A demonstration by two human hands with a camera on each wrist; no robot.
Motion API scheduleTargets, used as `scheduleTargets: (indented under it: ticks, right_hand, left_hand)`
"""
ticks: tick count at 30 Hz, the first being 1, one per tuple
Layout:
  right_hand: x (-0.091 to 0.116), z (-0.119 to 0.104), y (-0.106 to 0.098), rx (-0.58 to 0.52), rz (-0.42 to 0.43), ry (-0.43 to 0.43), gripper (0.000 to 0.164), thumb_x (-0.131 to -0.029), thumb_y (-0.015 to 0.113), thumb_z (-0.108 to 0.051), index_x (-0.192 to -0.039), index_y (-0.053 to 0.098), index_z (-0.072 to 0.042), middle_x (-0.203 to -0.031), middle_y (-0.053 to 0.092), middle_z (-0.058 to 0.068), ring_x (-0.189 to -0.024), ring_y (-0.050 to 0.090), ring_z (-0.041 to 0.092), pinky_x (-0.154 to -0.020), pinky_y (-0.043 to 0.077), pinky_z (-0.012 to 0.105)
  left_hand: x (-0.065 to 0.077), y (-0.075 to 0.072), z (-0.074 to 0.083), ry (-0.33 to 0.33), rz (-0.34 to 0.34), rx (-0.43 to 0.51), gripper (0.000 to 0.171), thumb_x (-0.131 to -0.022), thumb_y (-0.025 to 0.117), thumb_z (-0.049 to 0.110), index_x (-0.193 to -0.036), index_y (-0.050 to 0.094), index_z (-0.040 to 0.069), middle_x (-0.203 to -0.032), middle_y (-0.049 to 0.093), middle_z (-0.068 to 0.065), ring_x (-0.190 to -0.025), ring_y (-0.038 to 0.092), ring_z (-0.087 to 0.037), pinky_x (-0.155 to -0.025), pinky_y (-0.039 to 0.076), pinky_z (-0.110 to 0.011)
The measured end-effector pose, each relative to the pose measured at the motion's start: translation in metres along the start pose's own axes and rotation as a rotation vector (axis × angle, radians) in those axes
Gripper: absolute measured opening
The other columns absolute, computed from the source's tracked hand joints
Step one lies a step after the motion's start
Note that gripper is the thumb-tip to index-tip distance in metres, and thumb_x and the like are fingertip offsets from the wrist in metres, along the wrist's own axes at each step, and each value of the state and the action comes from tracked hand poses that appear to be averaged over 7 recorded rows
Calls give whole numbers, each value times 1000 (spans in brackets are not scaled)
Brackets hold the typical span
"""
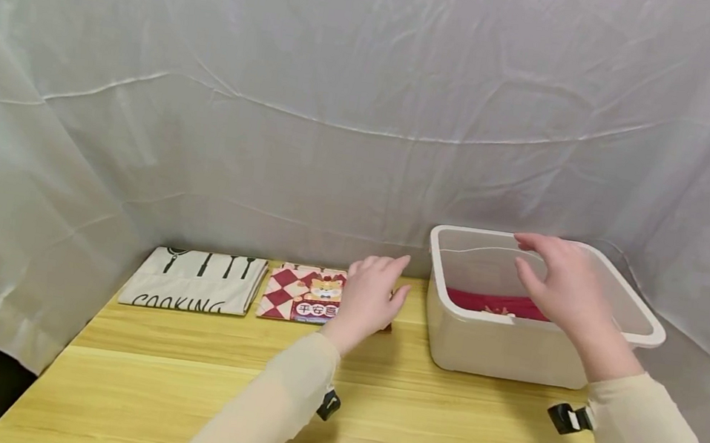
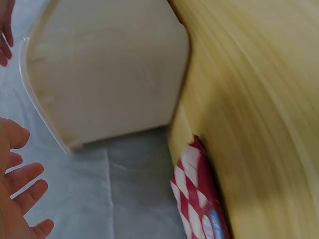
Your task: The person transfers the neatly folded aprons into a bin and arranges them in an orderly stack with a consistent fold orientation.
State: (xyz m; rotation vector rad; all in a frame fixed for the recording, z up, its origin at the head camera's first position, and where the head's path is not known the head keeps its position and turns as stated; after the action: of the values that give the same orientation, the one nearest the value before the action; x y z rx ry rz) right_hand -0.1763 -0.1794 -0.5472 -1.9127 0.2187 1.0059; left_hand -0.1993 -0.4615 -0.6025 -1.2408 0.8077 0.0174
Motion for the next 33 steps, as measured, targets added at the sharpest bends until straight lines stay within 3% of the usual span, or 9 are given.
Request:
scheduleTargets:
  ticks: [9,16,33]
  right_hand:
    - [3,-24,13,-87,66,-83,38,-80,72,5,-118,65,3,-108,68,20,-105,58,42,-94,41,55]
    - [7,-39,29,-123,95,-131,37,-80,71,4,-117,65,5,-111,68,20,-105,57,41,-95,41,52]
    - [11,-70,69,-200,96,-144,40,-81,73,4,-120,65,2,-115,66,19,-108,57,40,-97,41,52]
  left_hand:
    - [16,11,-31,-71,-25,8,47,-93,68,27,-136,59,11,-125,65,-7,-116,56,-28,-96,40,-50]
    - [28,14,-51,-129,-77,-16,47,-95,66,28,-138,58,10,-127,63,-9,-119,54,-30,-101,37,-54]
    - [51,33,-95,-262,-157,-53,44,-93,70,27,-133,62,11,-127,63,-11,-117,55,-35,-94,40,-58]
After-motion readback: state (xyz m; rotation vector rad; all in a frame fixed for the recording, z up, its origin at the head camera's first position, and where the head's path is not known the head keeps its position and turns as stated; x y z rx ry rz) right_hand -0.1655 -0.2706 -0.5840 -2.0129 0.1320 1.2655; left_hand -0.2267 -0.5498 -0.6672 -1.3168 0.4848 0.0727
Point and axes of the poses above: each hand's wrist, its own x-axis away from the middle knuckle, its own y-axis out of the palm, z = x × y, the point moved 1 cm from there along -x, towards the middle knuckle
